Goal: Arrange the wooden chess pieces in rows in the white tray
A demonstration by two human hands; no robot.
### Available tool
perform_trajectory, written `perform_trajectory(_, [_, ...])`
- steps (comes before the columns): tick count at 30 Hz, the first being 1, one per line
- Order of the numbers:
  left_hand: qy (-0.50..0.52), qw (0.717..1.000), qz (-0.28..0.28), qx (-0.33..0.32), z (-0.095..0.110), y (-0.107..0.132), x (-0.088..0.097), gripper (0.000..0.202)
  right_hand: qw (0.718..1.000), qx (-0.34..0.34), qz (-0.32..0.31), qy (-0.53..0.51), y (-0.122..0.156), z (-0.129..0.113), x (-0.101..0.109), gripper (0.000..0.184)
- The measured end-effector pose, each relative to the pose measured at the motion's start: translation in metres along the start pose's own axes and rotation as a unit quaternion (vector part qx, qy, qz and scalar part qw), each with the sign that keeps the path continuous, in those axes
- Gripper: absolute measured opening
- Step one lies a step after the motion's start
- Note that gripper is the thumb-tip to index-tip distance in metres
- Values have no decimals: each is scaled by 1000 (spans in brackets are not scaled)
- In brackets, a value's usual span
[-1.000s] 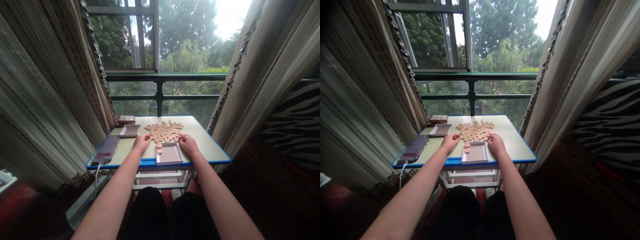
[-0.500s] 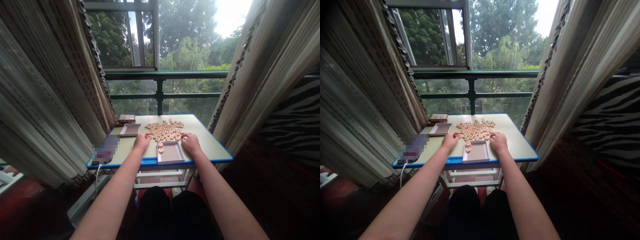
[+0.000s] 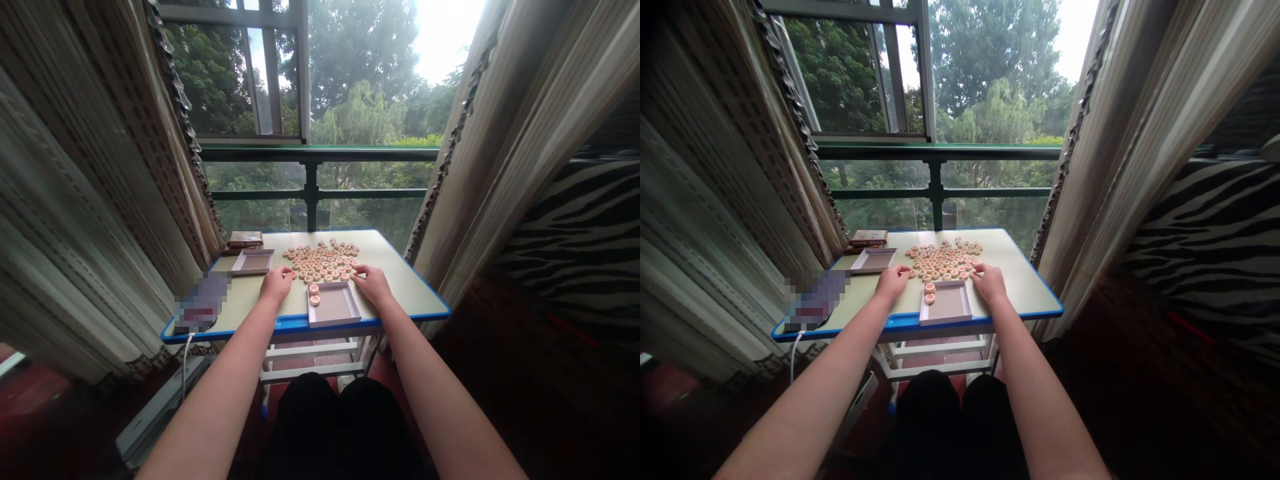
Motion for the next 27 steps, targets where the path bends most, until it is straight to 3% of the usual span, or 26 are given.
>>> perform_trajectory(13, [-16,1000,12,12,-6,-4,-2,24,1000,5,12,-26,-3,6,-2,22])
perform_trajectory(23, [-15,1000,12,21,-4,-1,0,22,998,-31,-10,61,-1,-2,-1,18])
perform_trajectory(27, [-8,1000,28,10,-4,-1,2,22,999,-13,-33,14,-1,-1,-3,24])
Point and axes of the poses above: each hand's wrist, its own y-axis away from the middle knuckle, its own x-axis out of the back of the hand, z = x × y, the point moved 6 cm from there along -y, towards the middle knuckle, and after that the axes turned 14 degrees about -z, right-handed, at the moved point
